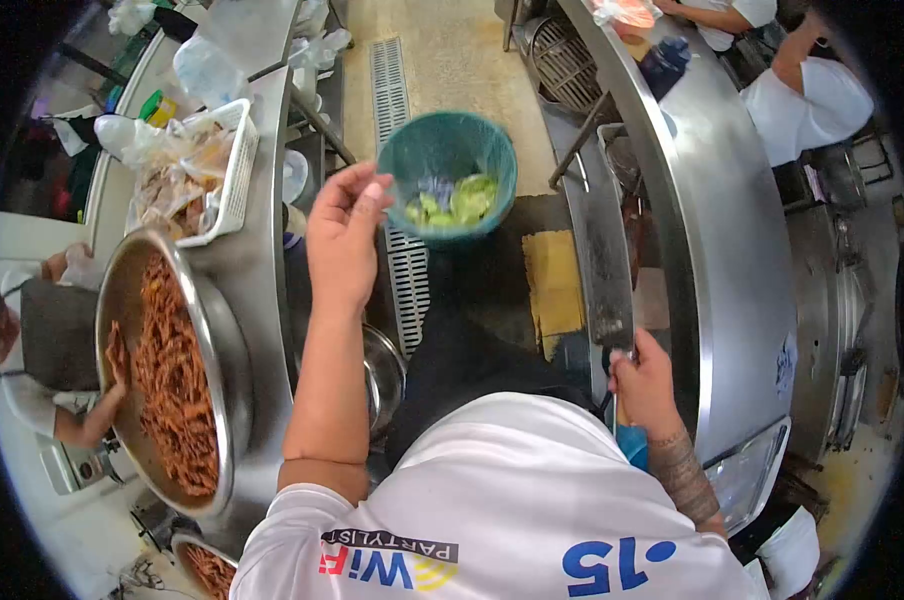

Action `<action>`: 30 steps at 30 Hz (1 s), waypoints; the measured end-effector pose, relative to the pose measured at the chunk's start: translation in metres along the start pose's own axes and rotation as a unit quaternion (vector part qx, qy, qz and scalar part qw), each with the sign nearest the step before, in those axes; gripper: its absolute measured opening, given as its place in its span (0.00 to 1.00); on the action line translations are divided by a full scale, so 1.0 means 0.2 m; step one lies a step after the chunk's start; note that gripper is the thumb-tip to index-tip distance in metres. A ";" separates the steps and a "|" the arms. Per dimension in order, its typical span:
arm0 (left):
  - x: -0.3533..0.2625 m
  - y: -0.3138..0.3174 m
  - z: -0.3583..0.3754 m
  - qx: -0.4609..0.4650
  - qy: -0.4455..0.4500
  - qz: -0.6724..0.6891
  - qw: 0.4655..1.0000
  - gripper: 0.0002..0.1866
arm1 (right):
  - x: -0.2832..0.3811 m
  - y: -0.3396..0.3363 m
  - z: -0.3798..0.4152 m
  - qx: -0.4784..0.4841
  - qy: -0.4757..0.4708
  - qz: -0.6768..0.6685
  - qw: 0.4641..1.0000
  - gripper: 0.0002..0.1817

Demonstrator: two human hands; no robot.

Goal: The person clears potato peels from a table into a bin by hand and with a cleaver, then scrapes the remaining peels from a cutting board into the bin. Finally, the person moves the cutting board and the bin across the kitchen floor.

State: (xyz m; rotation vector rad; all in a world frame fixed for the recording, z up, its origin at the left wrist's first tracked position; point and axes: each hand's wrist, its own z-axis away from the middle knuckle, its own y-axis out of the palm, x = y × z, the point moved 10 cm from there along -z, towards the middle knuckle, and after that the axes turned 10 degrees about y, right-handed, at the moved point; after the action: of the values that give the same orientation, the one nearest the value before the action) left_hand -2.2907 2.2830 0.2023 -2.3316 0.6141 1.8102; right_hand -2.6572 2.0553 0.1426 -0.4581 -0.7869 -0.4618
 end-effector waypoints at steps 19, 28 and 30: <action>0.51 -0.08 -2.79 0.028 -0.027 -0.085 0.996 0.16 | 2.17 0.51 -2.23 0.000 -0.104 -0.050 0.993 0.27; 0.93 0.17 -3.99 -0.003 0.023 -0.097 0.995 0.19 | 2.78 0.55 -3.54 0.032 -0.122 -0.055 0.990 0.30; 1.08 0.32 -4.38 -0.017 0.018 -0.098 0.995 0.19 | 3.06 0.57 -3.89 0.049 -0.103 -0.051 0.992 0.31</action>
State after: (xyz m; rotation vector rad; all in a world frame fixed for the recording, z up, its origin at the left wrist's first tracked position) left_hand -1.4848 1.8753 0.2455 -2.3582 0.3466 1.7077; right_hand -1.7811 1.5846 0.0964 -0.3796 -1.0318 -0.4732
